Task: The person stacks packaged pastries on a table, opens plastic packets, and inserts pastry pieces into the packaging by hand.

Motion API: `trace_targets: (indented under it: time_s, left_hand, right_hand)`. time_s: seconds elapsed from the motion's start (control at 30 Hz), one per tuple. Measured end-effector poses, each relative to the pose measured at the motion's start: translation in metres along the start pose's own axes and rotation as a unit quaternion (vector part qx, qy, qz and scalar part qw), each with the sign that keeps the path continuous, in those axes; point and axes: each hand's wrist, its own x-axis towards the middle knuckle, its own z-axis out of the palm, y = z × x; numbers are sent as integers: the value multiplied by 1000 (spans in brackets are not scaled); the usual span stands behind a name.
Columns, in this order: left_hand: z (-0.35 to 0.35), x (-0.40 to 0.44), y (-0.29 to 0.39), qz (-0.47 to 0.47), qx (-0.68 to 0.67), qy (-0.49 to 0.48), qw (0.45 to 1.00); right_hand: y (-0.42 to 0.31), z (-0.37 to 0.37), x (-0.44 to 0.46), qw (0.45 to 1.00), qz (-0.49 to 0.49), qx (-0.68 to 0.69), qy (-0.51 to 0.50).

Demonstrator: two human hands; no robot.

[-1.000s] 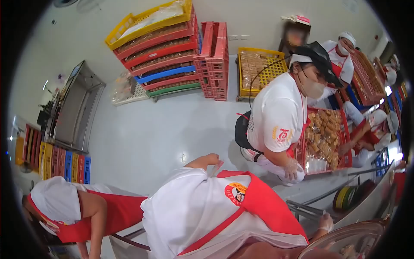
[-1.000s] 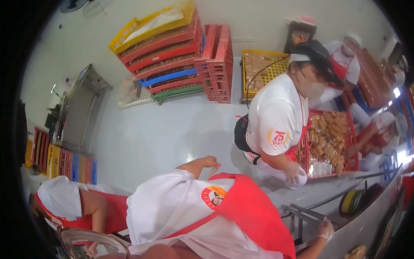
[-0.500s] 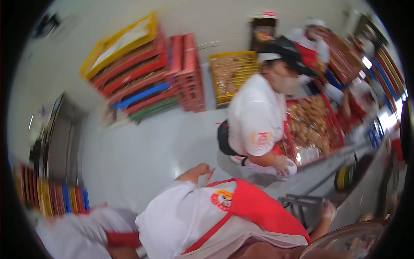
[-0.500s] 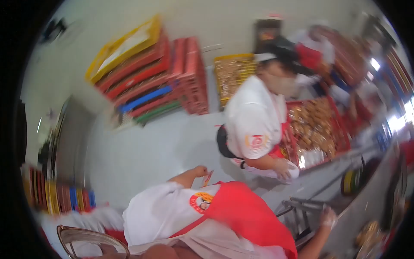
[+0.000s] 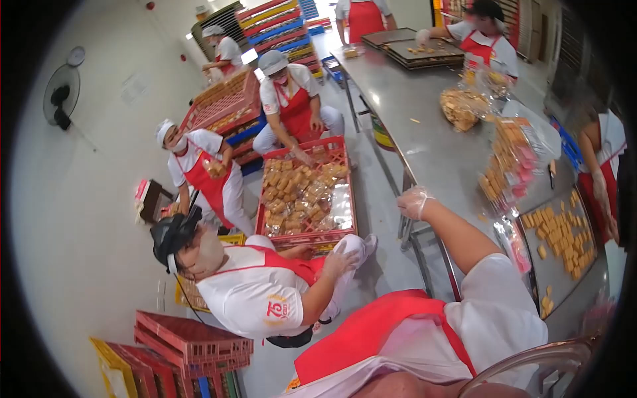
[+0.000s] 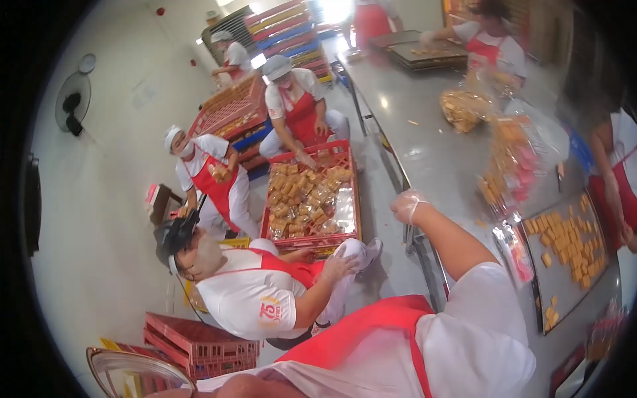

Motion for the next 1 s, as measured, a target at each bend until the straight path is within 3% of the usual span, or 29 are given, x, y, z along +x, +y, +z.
trace_targets:
  time_s: [0.1, 0.33, 0.37, 0.4, 0.5, 0.6, 0.67, 0.77, 0.8, 0.83, 0.9, 1.0]
  left_hand:
    - [30, 37, 6, -112, -170, -23, 979]
    - [49, 33, -17, -123, -75, -84, 986]
    - [50, 35, -17, -52, 184, -68, 979]
    - [52, 36, -17, -1, 435, -24, 900]
    - [52, 42, -23, 18, 567, -33, 823]
    - [60, 55, -34, -2, 462, -17, 887]
    - [78, 75, -41, 86, 732, 4, 675]
    - [118, 109, -55, 209, 954, 11, 214]
    - [124, 110, -62, 244, 965, 17, 93]
    - [133, 112, -69, 267, 961, 34, 64]
    - [145, 107, -91, 302, 950, 55, 58]
    - [136, 86, -144, 289, 944, 33, 153]
  right_hand:
    - [-1, -4, 1, 1000, 9, 8, -6]
    - [5, -1, 10, 1000, 2, -6, -25]
    - [4, -1, 9, 1000, -1, 2, -17]
    - [4, -2, 9, 1000, 0, 0, -18]
    - [0, -2, 9, 1000, 0, 21, -5]
    - [5, -4, 2, 996, -4, 71, 44]
    - [3, -7, -3, 994, 2, 94, 62]
    - [5, -9, -12, 989, 18, 124, 74]
    - [4, -7, -20, 983, 12, 155, 94]
    - [1, -4, -28, 976, 8, 187, 115]
    - [-13, -4, -46, 960, -22, 247, 133]
    - [-18, 15, -74, 926, 0, 315, 209]
